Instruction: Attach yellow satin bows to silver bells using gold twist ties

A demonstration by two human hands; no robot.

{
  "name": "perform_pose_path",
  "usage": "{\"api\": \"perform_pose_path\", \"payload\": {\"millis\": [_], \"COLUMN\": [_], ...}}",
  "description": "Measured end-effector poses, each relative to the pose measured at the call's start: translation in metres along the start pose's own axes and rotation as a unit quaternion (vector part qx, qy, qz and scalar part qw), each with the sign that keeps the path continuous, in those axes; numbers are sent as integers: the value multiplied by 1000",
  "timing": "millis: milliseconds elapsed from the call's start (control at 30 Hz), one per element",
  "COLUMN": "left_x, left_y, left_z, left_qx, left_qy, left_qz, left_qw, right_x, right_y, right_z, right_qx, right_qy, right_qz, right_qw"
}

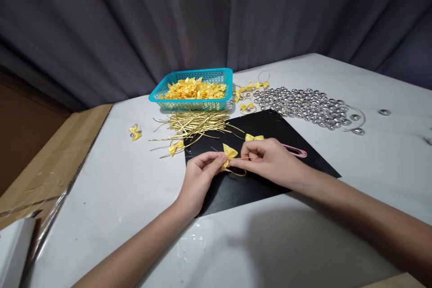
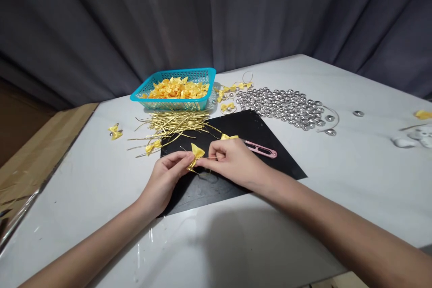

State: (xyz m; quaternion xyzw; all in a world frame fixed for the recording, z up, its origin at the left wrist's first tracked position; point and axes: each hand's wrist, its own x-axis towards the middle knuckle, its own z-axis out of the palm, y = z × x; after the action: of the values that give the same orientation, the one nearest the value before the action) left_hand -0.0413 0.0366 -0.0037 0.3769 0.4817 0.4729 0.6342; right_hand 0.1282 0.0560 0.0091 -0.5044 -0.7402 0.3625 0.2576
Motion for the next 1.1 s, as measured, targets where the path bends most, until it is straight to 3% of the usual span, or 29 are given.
{"api": "perform_pose_path", "payload": {"millis": [100, 200, 367, 500, 633, 767, 933, 1100], "left_x": [1, -1, -6, -11, -13, -11, -8, -9], "left_y": [0, -1, -4, -6, -5, -1, 3, 2], "left_z": [2, 3, 5, 6, 6, 6, 3, 3], "left_qx": [14, 56, 160, 230, 238, 220, 206, 228], "left_qy": [-1, -10, -26, -79, -130, -172, -237, -232], "left_qz": [7, 22, 49, 74, 44, -3, -40, -53], "left_qw": [1000, 998, 986, 967, 962, 960, 949, 944], "right_x": [1, -2, -4, -3, -3, -6, -7, 0], "right_y": [-3, -4, -6, -4, -2, -7, -11, 0], "right_z": [-18, -34, -40, -31, -23, -22, -18, -11], "right_qx": [-14, -4, -47, -78, -101, -85, -80, -93], "right_qy": [-75, -97, -74, -26, 2, -21, -61, -58], "right_qz": [-53, -102, -166, -219, -254, -276, -245, -139], "right_qw": [996, 990, 982, 972, 962, 957, 964, 984]}}
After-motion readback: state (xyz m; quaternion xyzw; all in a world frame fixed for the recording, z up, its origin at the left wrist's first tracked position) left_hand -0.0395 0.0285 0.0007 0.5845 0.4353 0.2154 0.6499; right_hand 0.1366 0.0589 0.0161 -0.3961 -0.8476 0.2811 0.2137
